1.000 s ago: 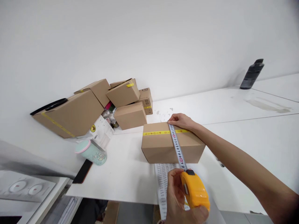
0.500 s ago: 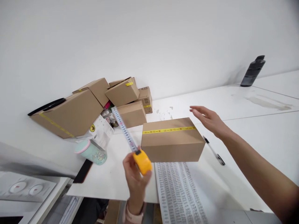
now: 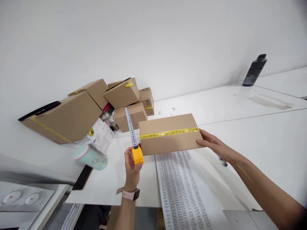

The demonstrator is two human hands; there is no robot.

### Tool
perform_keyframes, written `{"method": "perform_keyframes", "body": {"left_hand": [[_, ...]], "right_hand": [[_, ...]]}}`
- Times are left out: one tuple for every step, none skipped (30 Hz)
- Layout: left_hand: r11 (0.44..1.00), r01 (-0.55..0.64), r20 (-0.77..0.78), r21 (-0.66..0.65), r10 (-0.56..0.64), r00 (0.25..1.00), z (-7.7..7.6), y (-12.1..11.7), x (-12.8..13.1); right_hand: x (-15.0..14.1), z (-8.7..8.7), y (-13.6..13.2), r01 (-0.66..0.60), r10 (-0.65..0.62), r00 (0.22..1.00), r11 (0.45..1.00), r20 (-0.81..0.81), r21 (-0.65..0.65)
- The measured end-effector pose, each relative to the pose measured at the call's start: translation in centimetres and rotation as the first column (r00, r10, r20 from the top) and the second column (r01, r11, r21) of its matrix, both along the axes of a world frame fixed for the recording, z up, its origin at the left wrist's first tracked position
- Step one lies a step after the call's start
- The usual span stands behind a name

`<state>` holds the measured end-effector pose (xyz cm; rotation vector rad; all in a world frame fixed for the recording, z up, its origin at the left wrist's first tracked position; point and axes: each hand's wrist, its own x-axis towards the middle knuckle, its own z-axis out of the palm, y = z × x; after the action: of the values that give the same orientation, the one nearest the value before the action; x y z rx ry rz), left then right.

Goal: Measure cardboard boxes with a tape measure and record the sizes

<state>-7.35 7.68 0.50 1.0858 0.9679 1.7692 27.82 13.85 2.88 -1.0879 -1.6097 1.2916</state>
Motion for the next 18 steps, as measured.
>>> {"method": "perform_keyframes", "body": {"left_hand": [[1.0,0.007,-0.048,-0.011,-0.007,0.999,-0.2,-0.2,-0.3],[0.999,0.011,-0.09,-0.03,-0.014,0.996,-0.6,-0.4,-0.5],[0.999,0.012,-0.122,-0.052,-0.018,0.992,-1.1,-0.6,-0.6],[0.997,0.007,-0.149,-0.074,-0.018,0.989,-1.6,-0.8,-0.7],[0.996,-0.001,-0.172,-0.093,-0.015,0.985,-2.2,-1.1,-0.7],[0.994,-0.008,-0.197,-0.11,-0.014,0.98,-2.8,-1.2,-0.7],[0.992,-0.013,-0.225,-0.125,-0.016,0.974,-3.4,-1.3,-0.8],[0.99,-0.016,-0.26,-0.14,-0.021,0.966,-3.8,-1.4,-0.9],[0.988,-0.022,-0.299,-0.153,-0.025,0.954,-4.1,-1.5,-1.1],[0.987,-0.028,-0.343,-0.16,-0.029,0.939,-4.3,-1.5,-1.4],[0.987,-0.038,-0.39,-0.158,-0.027,0.921,-4.2,-1.6,-1.8],[0.988,-0.046,-0.435,-0.144,-0.022,0.9,-3.9,-1.8,-2.2],[0.991,-0.046,-0.475,-0.122,-0.018,0.88,-3.4,-2.0,-2.6],[0.995,-0.029,-0.508,-0.099,-0.025,0.861,-2.7,-2.4,-2.9],[0.996,0.015,-0.536,-0.085,-0.059,0.842,-1.9,-3.0,-3.0],[0.993,0.084,-0.558,-0.083,-0.116,0.822,-1.2,-3.7,-2.9],[0.98,0.174,-0.573,-0.101,-0.2,0.795,-0.4,-4.5,-2.6],[0.948,0.286,-0.58,-0.137,-0.311,0.753,0.1,-5.3,-2.1]], "right_hand": [[-0.2,-0.5,0.0,-0.014,0.015,0.999,0.999,-0.032,0.034],[-0.4,-1.2,0.1,-0.025,0.029,0.998,0.998,-0.061,0.058],[-0.7,-2.2,0.2,-0.024,0.03,0.996,0.997,-0.084,0.077],[-1.1,-3.4,0.3,-0.015,0.024,0.995,0.996,-0.099,0.093],[-1.5,-4.7,0.4,0.007,0.005,0.994,0.994,-0.111,0.109],[-1.9,-6.0,0.5,0.042,-0.027,0.992,0.991,-0.122,0.126],[-2.3,-7.4,0.6,0.087,-0.068,0.988,0.987,-0.136,0.137],[-2.8,-8.7,0.7,0.137,-0.116,0.982,0.981,-0.149,0.14],[-3.2,-9.8,0.7,0.185,-0.163,0.974,0.974,-0.158,0.134],[-3.6,-10.8,0.7,0.223,-0.203,0.967,0.967,-0.157,0.122],[-4.0,-11.4,0.6,0.256,-0.239,0.96,0.961,-0.149,0.107],[-4.4,-11.7,0.4,0.288,-0.274,0.952,0.953,-0.135,0.092],[-4.7,-11.7,0.1,0.33,-0.32,0.94,0.94,-0.118,0.081],[-5.0,-11.2,-0.2,0.393,-0.385,0.917,0.916,-0.103,0.08],[-5.2,-10.4,-0.7,0.471,-0.463,0.881,0.878,-0.096,0.088],[-5.4,-9.2,-1.2,0.554,-0.545,0.832,0.826,-0.109,0.102],[-5.4,-7.8,-1.7,0.629,-0.615,0.777,0.769,-0.138,0.114],[-5.4,-6.3,-2.2,0.675,-0.651,0.735,0.728,-0.188,0.118]]}}
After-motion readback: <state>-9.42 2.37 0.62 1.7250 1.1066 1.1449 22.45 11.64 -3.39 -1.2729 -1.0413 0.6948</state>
